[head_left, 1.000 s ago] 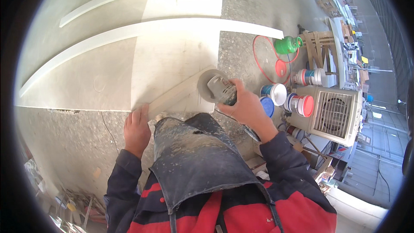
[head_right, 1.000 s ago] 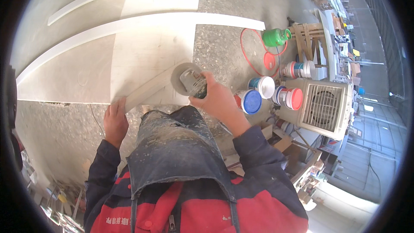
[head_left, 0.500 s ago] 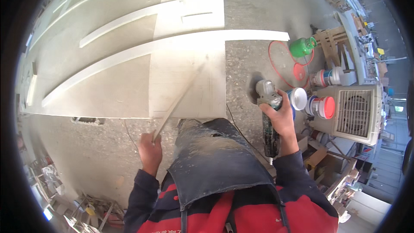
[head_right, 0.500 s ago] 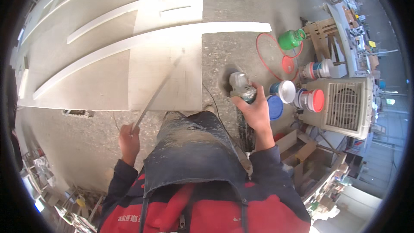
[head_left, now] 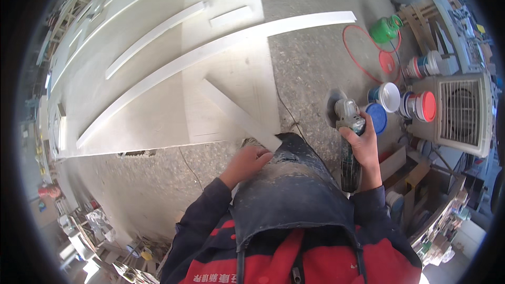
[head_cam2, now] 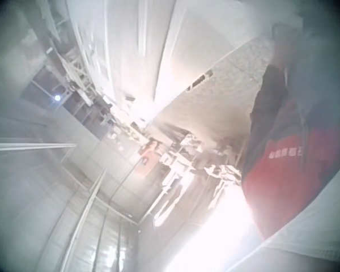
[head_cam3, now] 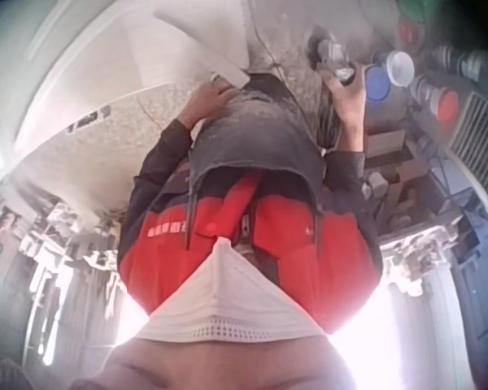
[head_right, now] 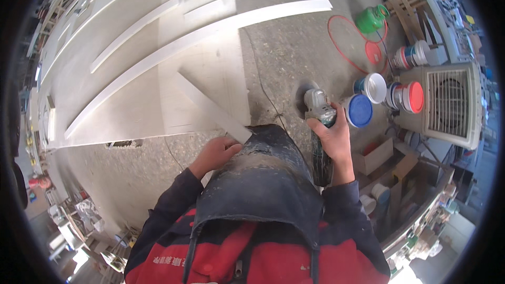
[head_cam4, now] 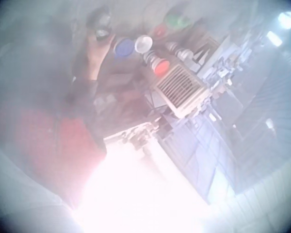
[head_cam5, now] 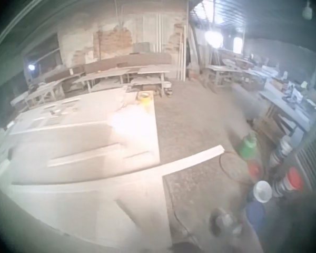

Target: The person uses a handheld angle grinder to sand the edges of several white plastic strips. They handle the strips one at a time, grinding the edges and then placing them back on the workbench.

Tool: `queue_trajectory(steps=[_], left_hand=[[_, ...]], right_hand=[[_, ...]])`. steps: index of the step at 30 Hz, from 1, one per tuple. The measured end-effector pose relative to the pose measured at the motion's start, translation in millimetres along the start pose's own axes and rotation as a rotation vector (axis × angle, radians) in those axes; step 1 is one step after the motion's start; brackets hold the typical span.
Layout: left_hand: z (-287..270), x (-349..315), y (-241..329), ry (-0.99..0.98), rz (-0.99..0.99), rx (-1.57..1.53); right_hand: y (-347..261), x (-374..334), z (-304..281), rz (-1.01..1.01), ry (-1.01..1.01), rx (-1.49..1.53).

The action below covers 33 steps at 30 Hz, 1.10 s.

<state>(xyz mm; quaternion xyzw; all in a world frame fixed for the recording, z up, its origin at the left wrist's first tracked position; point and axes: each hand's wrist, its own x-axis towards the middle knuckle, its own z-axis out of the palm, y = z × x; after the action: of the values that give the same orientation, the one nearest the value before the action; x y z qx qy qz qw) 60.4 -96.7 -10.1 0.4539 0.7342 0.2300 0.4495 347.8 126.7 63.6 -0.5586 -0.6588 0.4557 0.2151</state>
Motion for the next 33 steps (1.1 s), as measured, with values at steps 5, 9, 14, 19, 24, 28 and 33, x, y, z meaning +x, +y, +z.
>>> queue_trajectory(steps=[5, 9, 14, 19, 24, 28, 33], left_hand=[[-93.4, 26.5, 5.0, 0.39, 0.387, 0.661], [-149.0, 55.3, -8.2, 0.274, 0.425, 0.892], [-175.9, 81.2, -16.5, 0.085, 0.494, 0.912], [-169.8, 32.3, -16.1, 0.068, 0.225, 0.526], [-157.4, 23.8, -16.7, -0.141, -0.155, 0.129], [-147.0, 25.0, -30.8, -0.12, 0.02, 0.259], [-145.8, 29.6, -33.4, -0.17, -0.018, 0.175]], right_hand=[[10.7, -8.1, -19.1, 0.042, 0.028, 0.049], [17.8, -10.1, -21.9, 0.056, 0.038, 0.082], [15.8, -22.7, -22.6, 0.054, 0.074, 0.19], [8.8, -26.6, -15.0, 0.038, 0.09, 0.238], [-12.6, -29.3, 8.2, 0.049, 0.052, -0.084], [-37.4, -30.4, 50.9, -0.018, -0.161, -0.345], [-59.8, -28.2, 105.8, -0.243, -0.442, -0.471]])
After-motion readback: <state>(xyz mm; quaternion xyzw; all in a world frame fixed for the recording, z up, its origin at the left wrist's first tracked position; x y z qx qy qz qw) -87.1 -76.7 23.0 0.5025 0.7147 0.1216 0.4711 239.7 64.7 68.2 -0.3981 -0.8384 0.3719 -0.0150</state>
